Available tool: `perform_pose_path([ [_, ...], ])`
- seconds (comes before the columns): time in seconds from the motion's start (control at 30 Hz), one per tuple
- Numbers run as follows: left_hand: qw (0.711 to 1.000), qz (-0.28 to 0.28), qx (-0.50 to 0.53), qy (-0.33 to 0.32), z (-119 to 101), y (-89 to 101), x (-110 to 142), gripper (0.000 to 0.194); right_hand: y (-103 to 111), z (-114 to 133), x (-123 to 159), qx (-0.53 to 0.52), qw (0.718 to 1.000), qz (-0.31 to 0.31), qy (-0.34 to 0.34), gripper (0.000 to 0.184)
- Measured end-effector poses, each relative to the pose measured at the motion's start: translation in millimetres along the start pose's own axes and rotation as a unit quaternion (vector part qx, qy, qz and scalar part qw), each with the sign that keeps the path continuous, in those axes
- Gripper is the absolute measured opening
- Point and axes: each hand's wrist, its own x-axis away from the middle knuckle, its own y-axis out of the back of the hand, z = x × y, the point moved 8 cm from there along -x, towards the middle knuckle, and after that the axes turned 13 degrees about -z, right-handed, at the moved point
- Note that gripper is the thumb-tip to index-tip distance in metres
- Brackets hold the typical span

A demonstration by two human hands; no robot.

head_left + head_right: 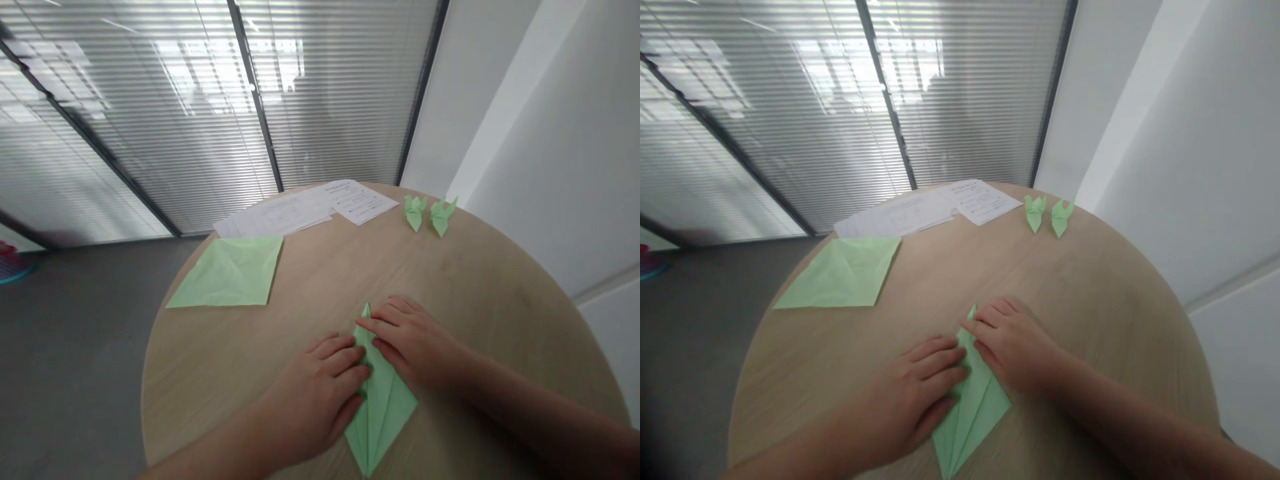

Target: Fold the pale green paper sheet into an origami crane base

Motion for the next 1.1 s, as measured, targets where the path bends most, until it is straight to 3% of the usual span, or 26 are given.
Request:
perform_pose_path([
  [0.1, 1.000, 0.002, 0.007, 0.005, 1, -2.4, 1, 0.027, -3, 0, -3, 0.024, 1.000, 0.002, -0.007, 0.041],
  [0.27, 1.000, -0.010, 0.012, 0.008, 0, -0.9, 1, 0.026, -4, 0, -4, 0.013, 1.000, -0.008, -0.022, 0.029],
  [0.5, 1.000, -0.013, 0.018, 0.010, 0, 1.6, 1, 0.026, 3, -27, 2, 0.015, 0.992, -0.051, -0.118, 0.026],
  [0.73, 1.000, -0.014, 0.022, 0.013, 1, -1.7, 2, 0.025, -1, -17, 1, 0.003, 0.996, -0.034, -0.077, 0.034],
  [0.97, 1.000, -0.006, 0.020, 0.016, 1, -2.1, 2, 0.026, 3, -16, 0, 0.033, 0.995, -0.043, -0.085, 0.023],
  [1.1, 1.000, -0.013, 0.020, 0.008, 0, 0.0, 1, 0.027, 4, -15, 1, 0.030, 0.995, -0.051, -0.084, 0.029],
])
